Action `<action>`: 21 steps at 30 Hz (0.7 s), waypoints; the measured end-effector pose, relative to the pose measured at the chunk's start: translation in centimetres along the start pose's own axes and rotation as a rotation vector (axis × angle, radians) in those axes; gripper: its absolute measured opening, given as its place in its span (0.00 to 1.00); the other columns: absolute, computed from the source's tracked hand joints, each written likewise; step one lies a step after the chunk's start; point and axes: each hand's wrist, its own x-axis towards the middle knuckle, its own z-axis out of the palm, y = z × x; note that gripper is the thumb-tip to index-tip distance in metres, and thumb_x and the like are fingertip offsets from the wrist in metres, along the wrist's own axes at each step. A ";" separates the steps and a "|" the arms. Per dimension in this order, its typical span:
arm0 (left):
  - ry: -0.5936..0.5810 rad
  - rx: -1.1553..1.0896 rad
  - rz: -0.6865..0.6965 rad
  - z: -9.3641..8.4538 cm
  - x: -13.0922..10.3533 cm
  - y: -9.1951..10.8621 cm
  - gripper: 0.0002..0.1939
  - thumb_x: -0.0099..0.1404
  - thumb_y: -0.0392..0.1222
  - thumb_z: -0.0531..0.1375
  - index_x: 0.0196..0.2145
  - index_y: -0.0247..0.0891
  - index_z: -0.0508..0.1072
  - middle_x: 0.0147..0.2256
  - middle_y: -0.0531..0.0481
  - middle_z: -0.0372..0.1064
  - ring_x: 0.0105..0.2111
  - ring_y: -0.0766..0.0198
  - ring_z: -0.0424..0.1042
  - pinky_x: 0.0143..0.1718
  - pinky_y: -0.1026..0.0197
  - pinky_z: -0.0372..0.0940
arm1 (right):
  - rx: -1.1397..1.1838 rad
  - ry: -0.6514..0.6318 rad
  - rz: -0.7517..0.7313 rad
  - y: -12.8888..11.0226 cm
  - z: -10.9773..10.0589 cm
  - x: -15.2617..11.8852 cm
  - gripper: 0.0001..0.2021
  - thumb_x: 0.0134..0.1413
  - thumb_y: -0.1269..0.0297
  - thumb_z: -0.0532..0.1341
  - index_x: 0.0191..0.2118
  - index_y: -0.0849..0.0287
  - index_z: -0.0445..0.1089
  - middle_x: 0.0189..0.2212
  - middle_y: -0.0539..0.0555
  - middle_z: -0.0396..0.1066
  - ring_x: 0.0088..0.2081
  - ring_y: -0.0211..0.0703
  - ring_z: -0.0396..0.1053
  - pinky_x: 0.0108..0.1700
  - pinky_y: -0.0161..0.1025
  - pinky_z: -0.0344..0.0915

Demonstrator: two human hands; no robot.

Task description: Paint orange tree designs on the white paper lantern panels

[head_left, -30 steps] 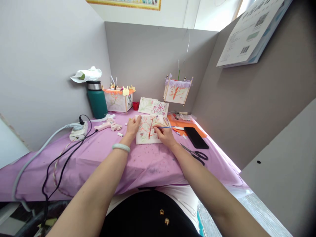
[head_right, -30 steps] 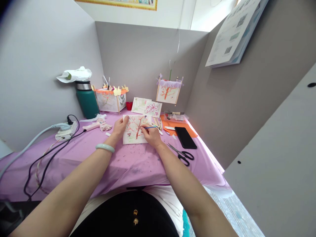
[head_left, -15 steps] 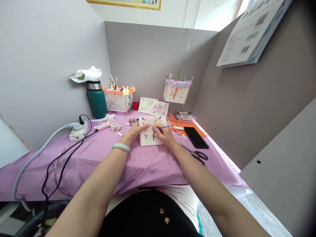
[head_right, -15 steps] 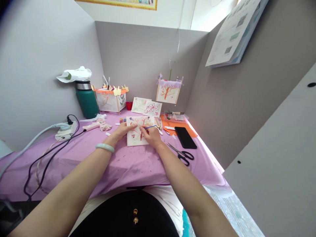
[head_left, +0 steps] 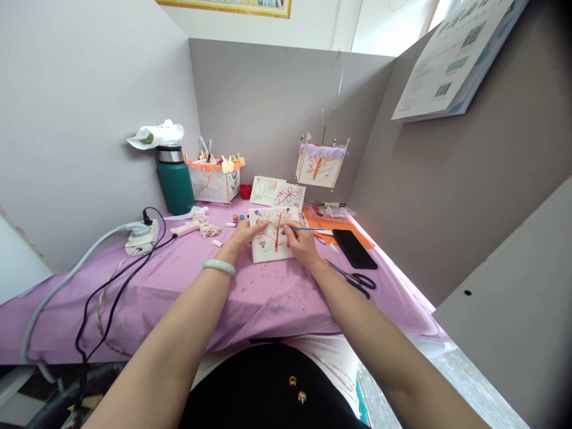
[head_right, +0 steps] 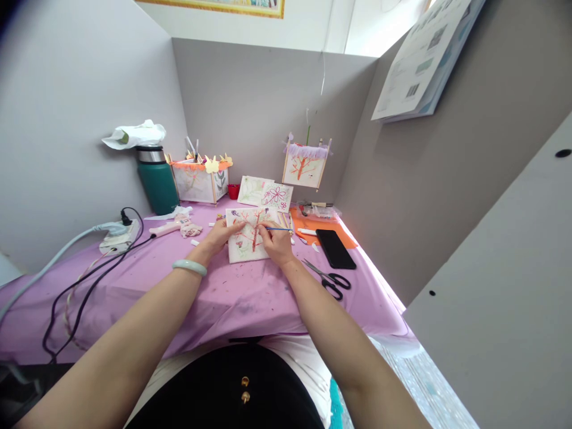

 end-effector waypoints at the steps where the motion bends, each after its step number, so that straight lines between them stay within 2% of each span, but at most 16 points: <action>1: 0.003 0.001 0.009 0.0 0.0 0.1 0.22 0.45 0.48 0.66 0.35 0.31 0.73 0.34 0.41 0.73 0.31 0.57 0.72 0.32 0.56 0.67 | 0.009 0.012 0.012 0.0 -0.1 0.0 0.16 0.57 0.55 0.49 0.38 0.58 0.70 0.31 0.54 0.70 0.28 0.37 0.68 0.31 0.33 0.62; 4: 0.005 0.013 0.034 0.1 -0.2 0.3 0.22 0.45 0.48 0.66 0.36 0.31 0.73 0.34 0.42 0.73 0.31 0.57 0.72 0.32 0.56 0.67 | 0.010 0.062 0.043 -0.1 -0.3 0.1 0.17 0.58 0.55 0.48 0.37 0.58 0.69 0.27 0.52 0.70 0.27 0.37 0.67 0.32 0.34 0.62; 6: 0.003 0.007 0.051 0.2 -0.3 0.5 0.22 0.45 0.48 0.66 0.36 0.32 0.73 0.34 0.43 0.73 0.31 0.57 0.72 0.33 0.56 0.68 | -0.005 0.135 0.039 0.0 -0.4 0.2 0.17 0.58 0.56 0.47 0.35 0.58 0.70 0.27 0.52 0.69 0.30 0.38 0.67 0.36 0.34 0.62; 10: -0.004 0.008 0.073 0.3 -0.5 0.7 0.22 0.45 0.48 0.66 0.37 0.32 0.74 0.35 0.43 0.73 0.33 0.57 0.72 0.34 0.56 0.67 | -0.028 0.310 0.022 0.5 -0.5 0.6 0.16 0.57 0.58 0.49 0.31 0.58 0.72 0.34 0.54 0.68 0.40 0.40 0.65 0.46 0.37 0.60; 13: -0.017 0.030 0.081 0.4 -0.7 0.8 0.23 0.45 0.50 0.65 0.38 0.32 0.74 0.36 0.43 0.73 0.34 0.56 0.72 0.35 0.56 0.67 | -0.029 0.370 0.100 1.2 -0.4 1.0 0.15 0.55 0.57 0.52 0.30 0.57 0.73 0.42 0.55 0.66 0.46 0.41 0.63 0.49 0.39 0.58; 15: -0.009 0.054 0.091 0.5 -0.7 0.8 0.24 0.45 0.51 0.65 0.37 0.32 0.73 0.36 0.43 0.73 0.34 0.56 0.71 0.34 0.56 0.66 | 0.008 0.370 0.150 1.7 -0.3 1.2 0.14 0.53 0.56 0.54 0.30 0.58 0.74 0.44 0.55 0.66 0.47 0.42 0.63 0.49 0.39 0.58; 18: 0.044 0.123 0.124 0.3 -0.3 0.6 0.24 0.46 0.53 0.64 0.36 0.31 0.73 0.34 0.44 0.73 0.32 0.58 0.71 0.32 0.58 0.65 | 0.152 0.265 0.209 2.4 -0.1 1.3 0.16 0.53 0.56 0.53 0.30 0.59 0.74 0.36 0.54 0.72 0.41 0.41 0.67 0.46 0.38 0.60; 21: 0.197 0.342 0.169 -0.2 0.3 0.1 0.23 0.47 0.55 0.62 0.32 0.31 0.73 0.30 0.45 0.72 0.29 0.59 0.69 0.29 0.61 0.62 | 0.212 0.225 0.271 2.6 0.0 1.3 0.17 0.53 0.54 0.53 0.30 0.60 0.74 0.31 0.52 0.74 0.37 0.41 0.69 0.42 0.37 0.62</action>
